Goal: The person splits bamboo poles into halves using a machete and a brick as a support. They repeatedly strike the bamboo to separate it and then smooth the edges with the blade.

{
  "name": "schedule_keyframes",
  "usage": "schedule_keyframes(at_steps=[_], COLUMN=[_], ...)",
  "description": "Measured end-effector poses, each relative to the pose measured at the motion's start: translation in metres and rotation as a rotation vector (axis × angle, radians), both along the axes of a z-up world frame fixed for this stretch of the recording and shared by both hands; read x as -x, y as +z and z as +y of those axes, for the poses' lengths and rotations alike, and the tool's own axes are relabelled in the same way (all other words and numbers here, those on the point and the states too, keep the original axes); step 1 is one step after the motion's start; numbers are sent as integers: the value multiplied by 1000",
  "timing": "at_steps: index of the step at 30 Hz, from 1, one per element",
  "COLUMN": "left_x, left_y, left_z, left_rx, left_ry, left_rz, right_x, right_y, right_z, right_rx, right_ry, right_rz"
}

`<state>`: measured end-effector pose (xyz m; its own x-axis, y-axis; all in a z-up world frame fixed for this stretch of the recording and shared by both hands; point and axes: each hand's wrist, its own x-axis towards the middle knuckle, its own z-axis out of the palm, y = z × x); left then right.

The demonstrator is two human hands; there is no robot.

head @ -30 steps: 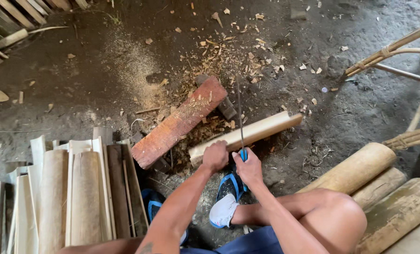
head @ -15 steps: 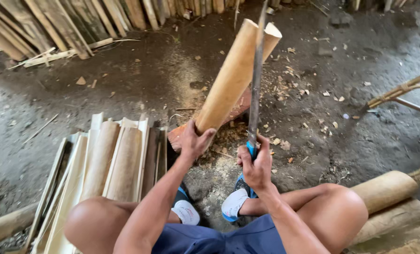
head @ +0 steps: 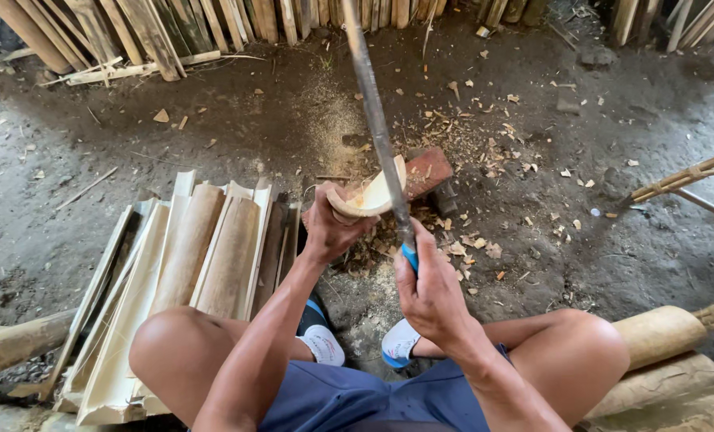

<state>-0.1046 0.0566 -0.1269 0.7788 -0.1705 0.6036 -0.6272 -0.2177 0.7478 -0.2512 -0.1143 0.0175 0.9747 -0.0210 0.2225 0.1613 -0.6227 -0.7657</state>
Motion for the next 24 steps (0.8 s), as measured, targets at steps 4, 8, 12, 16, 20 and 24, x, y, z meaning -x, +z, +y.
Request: schedule_keyframes(at_steps=[4,8,12,16,20,24], left_x=[3,4,5,16,23,23], left_y=[3,5,12,42,74,56], left_z=[-2,-2,-1,-9,-15,-10], left_rx=[28,27,20,16,143,-39], left_ry=[-42,-51,-40,35,-20,186], left_rz=[-42,-68,-122,-172,-67,105], right_x=[-3,-5,-5,-5,-3,-28], right_y=[3,5,6,22,50,36], right_z=[6,6,7,7,-19,-26], right_rx=[-18,-28,15,52,22,94], right_ry=[34,66,76,47,-31,27], right_rz=[-20,-65,-101,-21,348,67])
